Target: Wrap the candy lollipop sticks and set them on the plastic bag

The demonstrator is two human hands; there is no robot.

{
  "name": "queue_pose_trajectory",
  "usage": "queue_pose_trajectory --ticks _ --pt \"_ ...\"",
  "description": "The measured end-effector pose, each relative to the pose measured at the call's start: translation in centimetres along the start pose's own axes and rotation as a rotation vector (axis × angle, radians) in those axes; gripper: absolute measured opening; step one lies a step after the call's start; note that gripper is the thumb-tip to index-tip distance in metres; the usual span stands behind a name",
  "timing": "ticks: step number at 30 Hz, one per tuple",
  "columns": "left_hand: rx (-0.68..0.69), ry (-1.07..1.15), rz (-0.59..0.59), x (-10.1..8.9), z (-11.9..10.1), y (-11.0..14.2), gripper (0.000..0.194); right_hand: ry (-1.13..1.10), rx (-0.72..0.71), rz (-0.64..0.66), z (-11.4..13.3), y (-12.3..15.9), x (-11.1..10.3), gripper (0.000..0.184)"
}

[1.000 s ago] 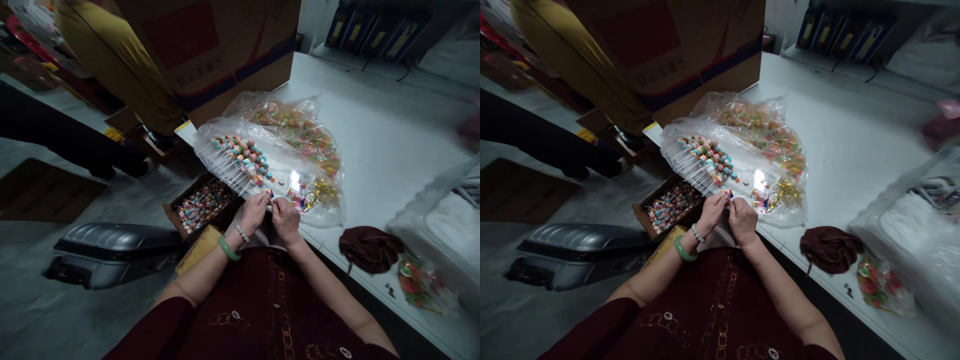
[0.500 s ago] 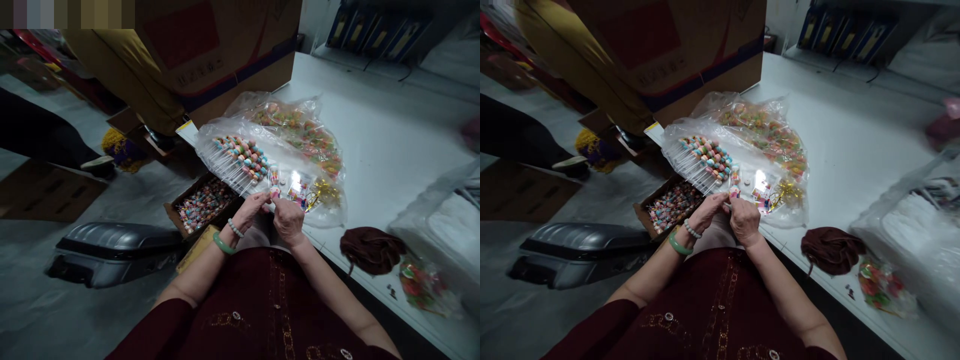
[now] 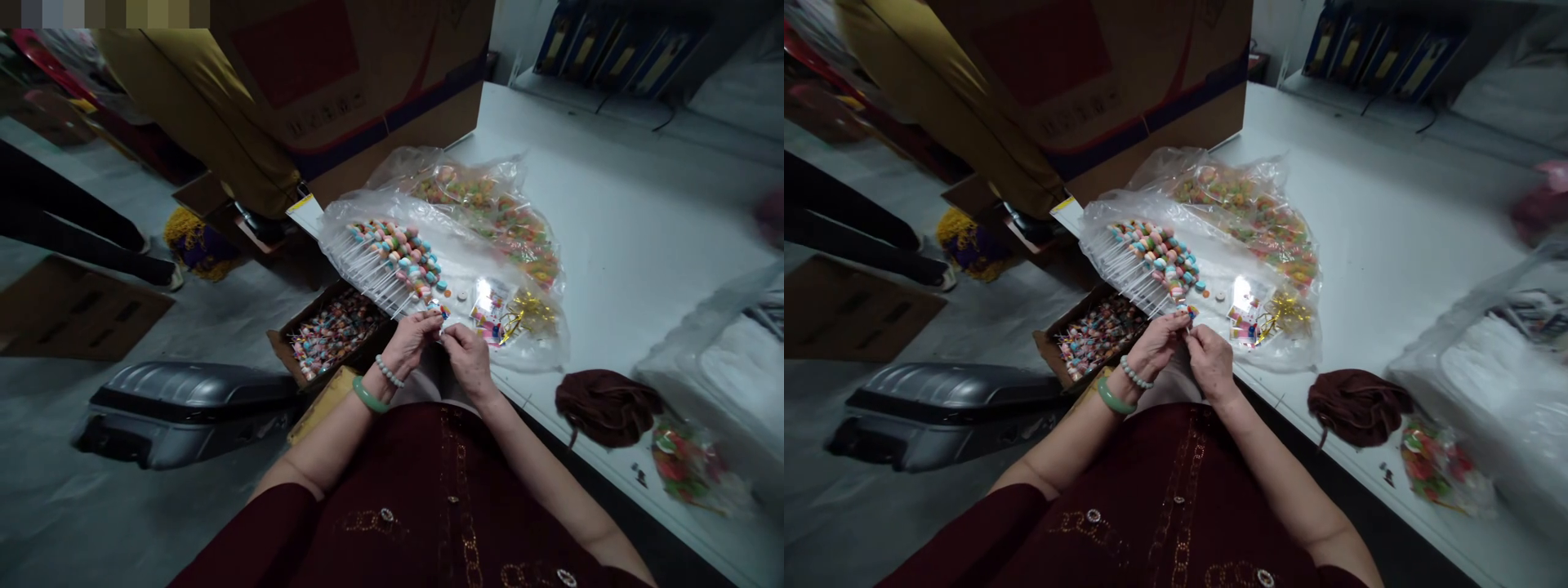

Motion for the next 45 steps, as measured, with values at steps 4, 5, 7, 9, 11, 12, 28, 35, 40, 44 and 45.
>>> queue_pose_trajectory --ticks 4,5,7,9,11,12,28,35,40,44,45 --pt "-0.017 0.095 -0.079 -0.8 0.8 -0.3 0.029 -0.048 0.053 0.028 -0.6 0.0 1.2 0.018" --pt "-0.010 0.094 -0.120 -1.2 0.8 -0.3 0.027 -0.076 0.063 0.035 -0.9 0.1 1.5 0.017" --pt "-0.012 0.083 -0.191 -1.9 0.8 -0.2 0.025 -0.107 0.078 0.045 -1.4 0.2 1.9 0.016" --pt "-0.021 0.060 -0.218 -2.3 0.8 -0.2 0.025 -0.128 0.090 0.048 -1.7 0.2 2.1 0.016" --pt "-0.009 -0.017 -0.208 -2.5 0.4 -0.2 0.028 -0.193 0.107 0.052 -2.1 0.2 2.1 0.017" --pt "0.013 -0.084 -0.197 -2.5 -0.1 -0.2 0.030 -0.255 0.125 0.062 -2.3 0.2 2.2 0.016" --pt "0.221 -0.686 -0.042 0.8 -2.5 1.4 0.026 -0.491 0.218 -0.008 -4.7 -1.0 1.1 0.022" --pt "0.063 -0.527 0.174 0.8 0.0 0.1 0.040 -0.261 0.066 0.012 -3.2 -1.0 0.7 0.027" --pt "-0.099 -0.297 0.121 -0.4 1.3 0.1 0.044 0.172 -0.071 -0.066 -1.2 -0.3 0.2 0.026" --pt "-0.067 -0.069 -0.042 -1.5 1.6 -0.3 0.044 0.361 -0.229 -0.067 0.5 0.4 1.5 0.029" --pt "-0.038 -0.041 -0.104 -2.0 1.6 -0.3 0.043 0.385 -0.242 -0.062 0.7 0.5 1.8 0.029"
Point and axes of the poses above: each hand's wrist, its own y-axis away from the middle knuckle, its own x-axis out of the palm, z = x × y, the point moved 10 cm from there along -y, towards the middle knuckle, and after that the axes turned 13 degrees about z, right-handed, at the moved point
